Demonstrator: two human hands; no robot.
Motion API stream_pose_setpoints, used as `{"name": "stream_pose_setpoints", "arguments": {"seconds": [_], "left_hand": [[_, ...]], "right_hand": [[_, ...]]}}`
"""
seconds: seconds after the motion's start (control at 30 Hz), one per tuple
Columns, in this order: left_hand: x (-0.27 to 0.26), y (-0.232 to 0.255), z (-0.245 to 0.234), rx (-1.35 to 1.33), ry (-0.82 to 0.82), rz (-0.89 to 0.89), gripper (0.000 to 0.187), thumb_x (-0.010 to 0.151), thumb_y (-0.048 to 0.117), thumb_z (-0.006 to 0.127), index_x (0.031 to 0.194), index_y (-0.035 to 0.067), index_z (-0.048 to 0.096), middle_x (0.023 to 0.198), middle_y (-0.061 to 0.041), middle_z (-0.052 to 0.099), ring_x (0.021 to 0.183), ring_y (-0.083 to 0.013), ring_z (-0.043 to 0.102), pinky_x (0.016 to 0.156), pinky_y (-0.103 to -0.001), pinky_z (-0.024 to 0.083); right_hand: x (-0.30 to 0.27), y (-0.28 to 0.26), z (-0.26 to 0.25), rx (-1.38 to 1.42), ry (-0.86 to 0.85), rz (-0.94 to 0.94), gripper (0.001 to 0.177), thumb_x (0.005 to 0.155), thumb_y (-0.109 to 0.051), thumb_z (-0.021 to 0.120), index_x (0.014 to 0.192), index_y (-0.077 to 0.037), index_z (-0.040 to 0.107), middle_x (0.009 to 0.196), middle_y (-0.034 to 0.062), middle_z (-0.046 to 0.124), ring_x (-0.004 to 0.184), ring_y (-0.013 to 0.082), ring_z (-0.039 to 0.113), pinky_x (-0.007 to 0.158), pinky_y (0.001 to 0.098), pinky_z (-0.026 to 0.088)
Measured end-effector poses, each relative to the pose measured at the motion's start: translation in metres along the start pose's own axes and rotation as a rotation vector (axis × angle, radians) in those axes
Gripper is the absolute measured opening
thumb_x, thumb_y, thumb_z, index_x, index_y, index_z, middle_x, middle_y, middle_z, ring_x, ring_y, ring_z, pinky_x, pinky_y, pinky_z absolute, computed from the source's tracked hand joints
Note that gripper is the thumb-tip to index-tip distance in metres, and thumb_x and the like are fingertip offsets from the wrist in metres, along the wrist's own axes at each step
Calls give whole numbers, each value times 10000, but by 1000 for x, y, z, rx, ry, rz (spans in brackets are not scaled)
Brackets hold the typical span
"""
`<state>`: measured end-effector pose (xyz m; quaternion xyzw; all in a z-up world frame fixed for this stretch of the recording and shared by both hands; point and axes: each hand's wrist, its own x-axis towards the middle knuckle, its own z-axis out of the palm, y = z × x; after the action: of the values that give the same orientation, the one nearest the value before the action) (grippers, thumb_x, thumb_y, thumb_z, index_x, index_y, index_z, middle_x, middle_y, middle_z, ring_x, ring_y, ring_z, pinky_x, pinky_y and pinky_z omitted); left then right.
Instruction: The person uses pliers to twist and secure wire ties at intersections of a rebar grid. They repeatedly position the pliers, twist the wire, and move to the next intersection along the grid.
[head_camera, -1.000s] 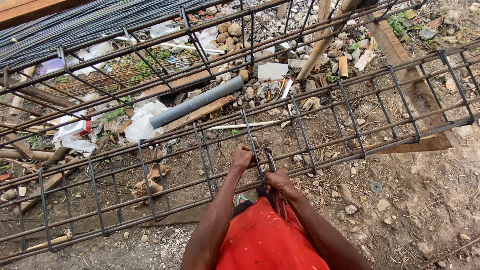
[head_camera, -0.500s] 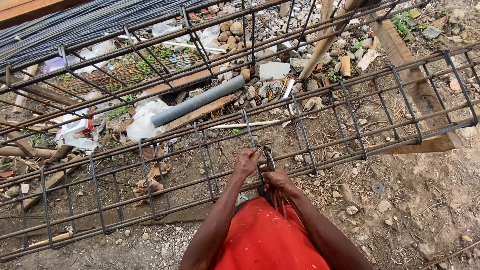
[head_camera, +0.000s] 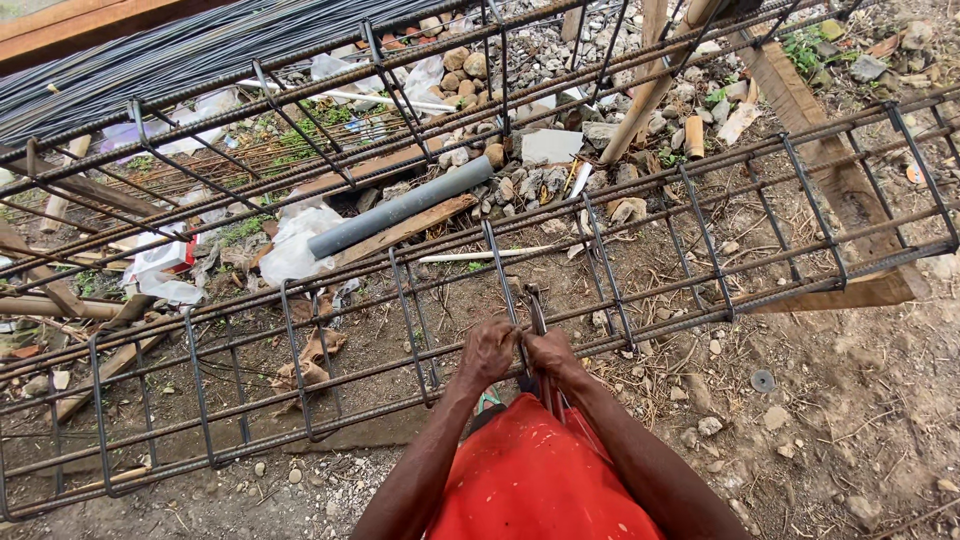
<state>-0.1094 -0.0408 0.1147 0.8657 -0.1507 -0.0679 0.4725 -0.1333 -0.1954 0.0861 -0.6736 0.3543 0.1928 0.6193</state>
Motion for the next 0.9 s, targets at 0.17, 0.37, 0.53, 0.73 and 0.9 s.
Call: {"name": "stream_pose_setpoints", "arguments": {"seconds": [0.17, 0.37, 0.53, 0.73, 0.9], "left_hand": [[-26, 9, -12, 25, -44, 88, 196, 1009, 241, 598, 1045, 132, 757, 1041, -90, 732, 1048, -270, 703, 923, -388, 566], [-33, -19, -15, 252, 5, 399, 345, 784, 270, 809, 1087, 121, 739, 1079, -102, 668, 1207, -359, 584, 1021, -523, 489], [-24, -2, -37, 303, -190, 370, 285, 868, 56, 630, 1114, 161, 726, 1068, -57, 635, 1223, -322, 557, 1026, -467, 472], [4, -35, -20, 48, -378, -60, 409, 873, 272, 644, 1263, 149, 653, 1111, -121, 641, 1023, -324, 654, 829, -430, 552], [31, -46, -11, 86, -543, -131, 452, 908, 550, 712, 877, 105, 636, 845, -83, 638, 794, -281, 650, 669, -384, 511]], "right_hand": [[-55, -57, -4, 264, -56, 57, 96, 744, -48, 644, 780, 24, 590, 481, 34, 446, 340, 110, 470, 371, 290, 478], [-26, -34, -7, 203, -48, -2, 260, 798, -131, 755, 788, 67, 587, 485, 83, 464, 337, 153, 467, 343, 339, 481], [3, -13, 5, -369, 49, -75, 322, 818, -312, 734, 832, 9, 732, 680, 201, 666, 647, 339, 677, 551, 451, 544], [5, -16, 9, -550, 61, -132, 207, 794, -335, 725, 842, -148, 800, 803, 164, 736, 891, 396, 715, 781, 454, 552], [3, -26, 7, -499, 22, -141, 213, 782, -257, 675, 858, -90, 783, 779, 197, 720, 838, 402, 709, 762, 453, 548]]}}
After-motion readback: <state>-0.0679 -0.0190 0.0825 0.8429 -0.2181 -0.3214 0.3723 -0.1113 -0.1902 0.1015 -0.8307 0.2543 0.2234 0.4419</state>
